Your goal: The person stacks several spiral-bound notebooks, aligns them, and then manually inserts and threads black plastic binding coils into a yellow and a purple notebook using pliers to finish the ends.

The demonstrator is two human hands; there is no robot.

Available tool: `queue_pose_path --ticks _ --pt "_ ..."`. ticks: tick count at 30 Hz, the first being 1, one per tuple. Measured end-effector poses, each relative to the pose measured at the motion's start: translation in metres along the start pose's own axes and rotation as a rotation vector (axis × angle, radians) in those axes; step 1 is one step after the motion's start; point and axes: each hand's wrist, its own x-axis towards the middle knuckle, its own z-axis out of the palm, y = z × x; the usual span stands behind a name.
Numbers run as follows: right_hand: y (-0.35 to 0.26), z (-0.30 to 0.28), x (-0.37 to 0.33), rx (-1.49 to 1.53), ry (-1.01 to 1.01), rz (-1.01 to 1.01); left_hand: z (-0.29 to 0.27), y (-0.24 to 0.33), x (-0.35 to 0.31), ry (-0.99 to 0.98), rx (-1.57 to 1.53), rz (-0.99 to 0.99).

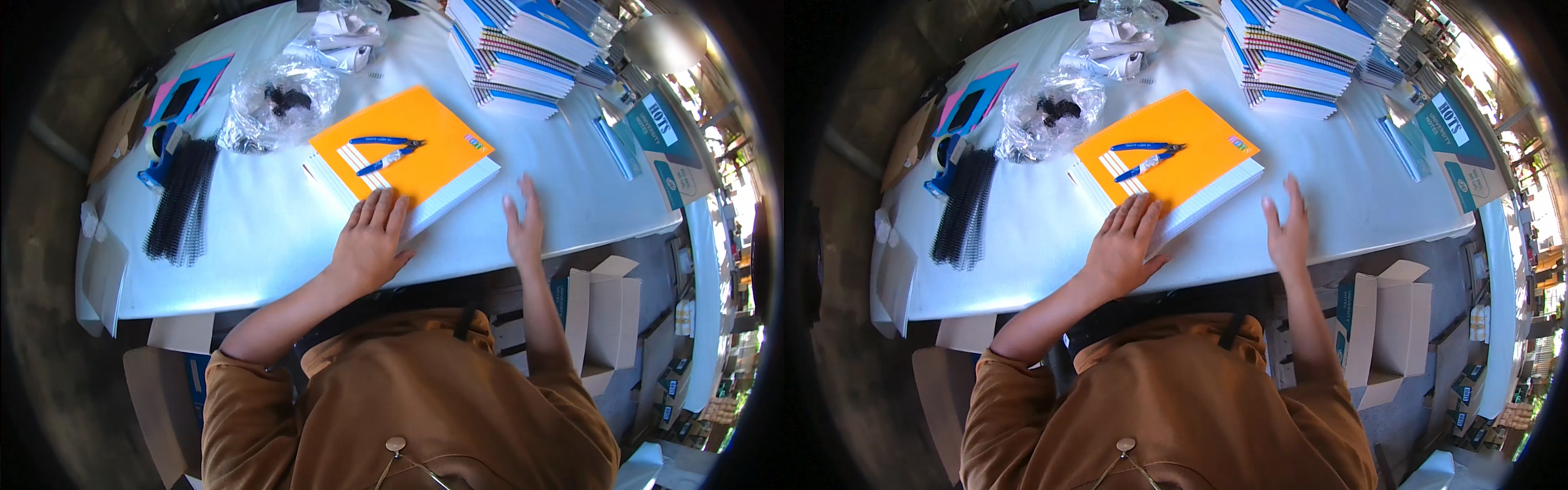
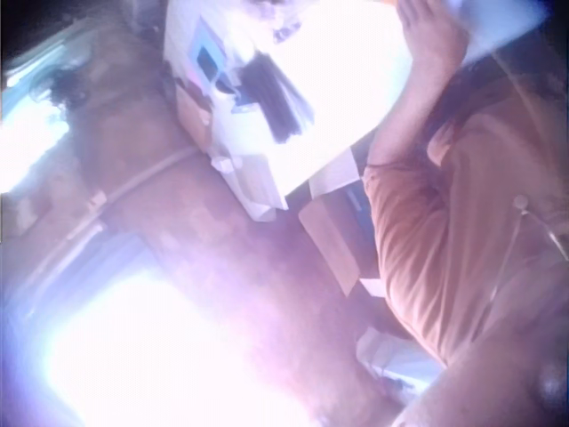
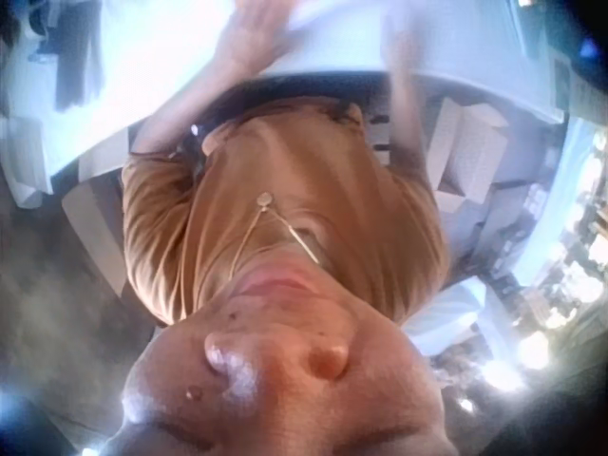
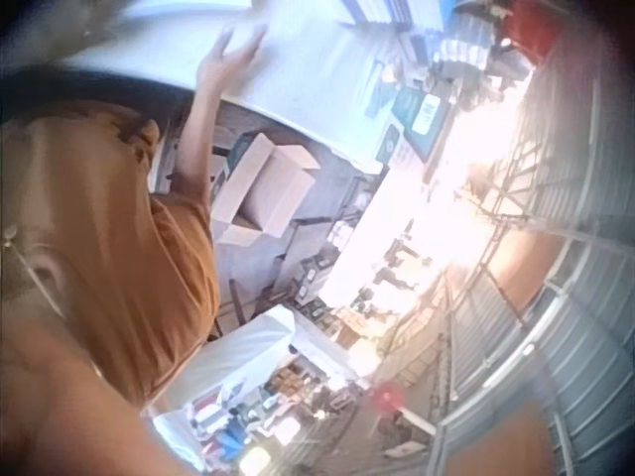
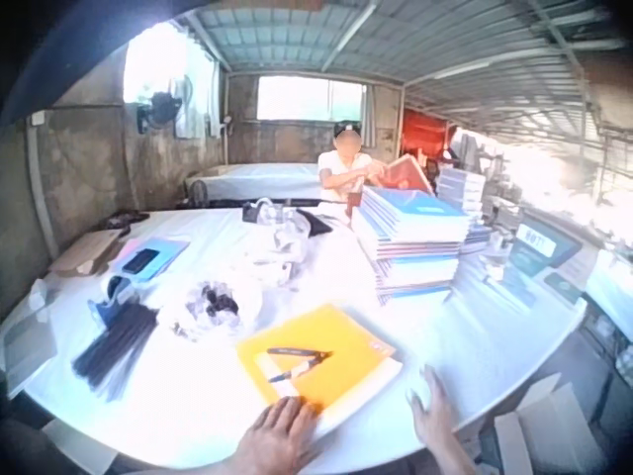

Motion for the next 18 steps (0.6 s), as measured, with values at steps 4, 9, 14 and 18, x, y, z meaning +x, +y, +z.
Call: queue_pose_path --ticks 4,9,14,18 --pt "0.011 0.011 -0.045 -0.369 -0.034 0.027 0.006 -0.009 -0.004 0.09 -0.036 0.067" --pt "0.002 0.021 -0.042 -0.587 -0.016 0.027 0.007 -0.026 -0.007 0.133 -0.16 0.138" --pt "0.0 0.023 -0.043 -0.583 0.007 0.069 0.007 -0.032 -0.01 0.07 -0.273 0.196" --pt "-0.001 0.021 -0.038 -0.546 0.048 0.062 0.003 -0.029 -0.015 0.029 -0.267 0.218"
